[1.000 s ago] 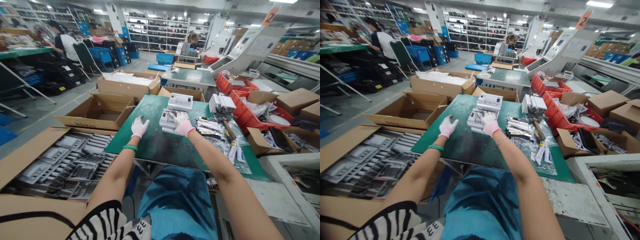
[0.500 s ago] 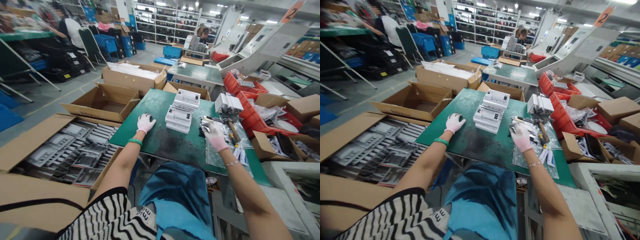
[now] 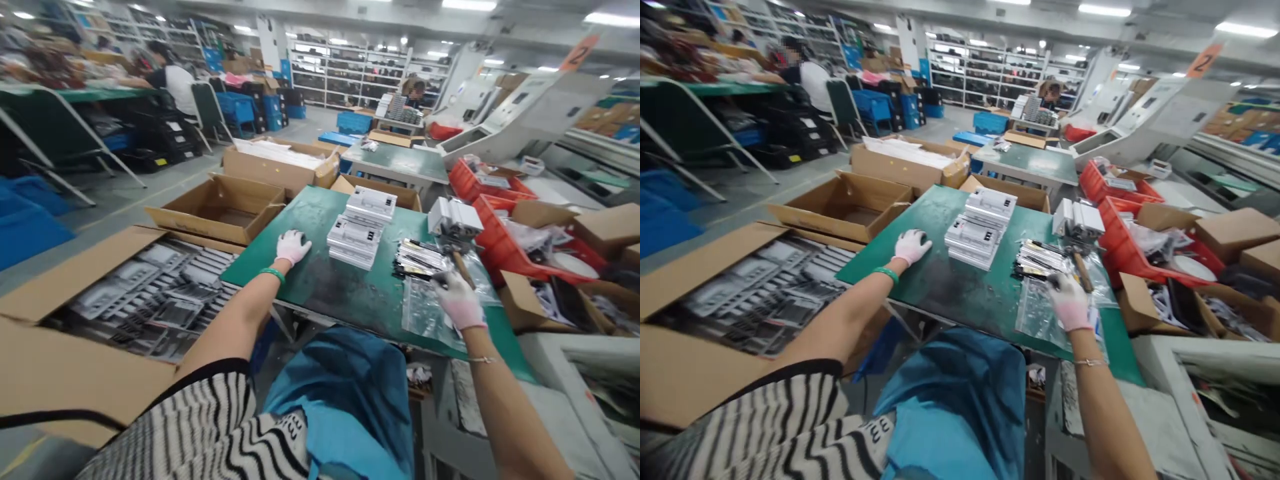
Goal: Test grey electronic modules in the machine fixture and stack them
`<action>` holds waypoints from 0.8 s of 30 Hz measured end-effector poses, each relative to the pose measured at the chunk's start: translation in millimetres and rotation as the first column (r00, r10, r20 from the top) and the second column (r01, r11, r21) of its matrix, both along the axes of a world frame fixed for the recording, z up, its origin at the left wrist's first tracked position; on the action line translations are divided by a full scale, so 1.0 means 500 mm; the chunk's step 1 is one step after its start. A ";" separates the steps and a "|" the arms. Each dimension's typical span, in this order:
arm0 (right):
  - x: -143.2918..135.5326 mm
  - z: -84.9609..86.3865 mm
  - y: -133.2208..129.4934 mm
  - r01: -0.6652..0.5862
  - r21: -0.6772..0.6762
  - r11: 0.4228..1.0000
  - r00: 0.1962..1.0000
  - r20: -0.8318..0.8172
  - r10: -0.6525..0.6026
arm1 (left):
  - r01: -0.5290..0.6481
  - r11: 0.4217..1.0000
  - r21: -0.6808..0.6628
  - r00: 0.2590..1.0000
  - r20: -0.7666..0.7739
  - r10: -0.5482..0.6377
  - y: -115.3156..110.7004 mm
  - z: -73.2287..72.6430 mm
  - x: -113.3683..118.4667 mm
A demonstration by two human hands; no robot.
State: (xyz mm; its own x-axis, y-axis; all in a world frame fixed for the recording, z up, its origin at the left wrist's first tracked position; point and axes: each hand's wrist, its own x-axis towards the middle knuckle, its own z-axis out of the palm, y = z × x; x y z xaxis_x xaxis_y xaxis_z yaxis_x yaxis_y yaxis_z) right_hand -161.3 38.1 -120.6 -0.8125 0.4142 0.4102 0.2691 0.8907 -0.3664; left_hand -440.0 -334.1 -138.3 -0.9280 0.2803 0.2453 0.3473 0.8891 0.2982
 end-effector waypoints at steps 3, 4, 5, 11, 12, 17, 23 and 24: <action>-0.004 -0.002 0.012 0.002 -0.020 1.000 0.996 0.094 0.000 | 0.012 1.000 0.025 1.000 0.009 -0.012 0.003 -0.004 -0.014; -0.007 -0.003 0.015 0.013 -0.014 1.000 0.991 0.130 -0.011 | 0.015 0.999 0.033 1.000 0.010 -0.016 0.003 -0.007 -0.020; -0.011 -0.004 0.019 0.022 -0.004 1.000 0.986 0.166 -0.021 | 0.017 0.999 0.032 1.000 0.010 -0.017 0.002 -0.011 -0.025; -0.059 0.011 0.025 0.048 0.064 0.997 0.954 0.294 -0.065 | -0.011 0.999 -0.031 1.000 -0.024 0.011 -0.001 -0.027 -0.047; -0.070 0.015 0.019 0.049 0.062 0.997 0.951 0.303 -0.065 | -0.010 0.999 -0.035 1.000 -0.027 0.009 -0.001 -0.027 -0.048; -0.116 0.022 -0.074 -0.021 -0.082 0.996 0.965 0.258 0.041 | 0.001 1.000 -0.022 1.000 -0.021 -0.001 -0.001 -0.026 -0.049; -0.081 -0.042 -0.268 -0.258 -0.098 0.961 0.962 0.066 0.265 | 0.001 1.000 0.006 1.000 -0.008 -0.001 -0.001 -0.037 -0.051; -0.069 -0.053 -0.288 -0.268 -0.066 0.961 0.959 0.072 0.273 | 0.003 1.000 0.008 1.000 -0.005 -0.003 -0.002 -0.040 -0.052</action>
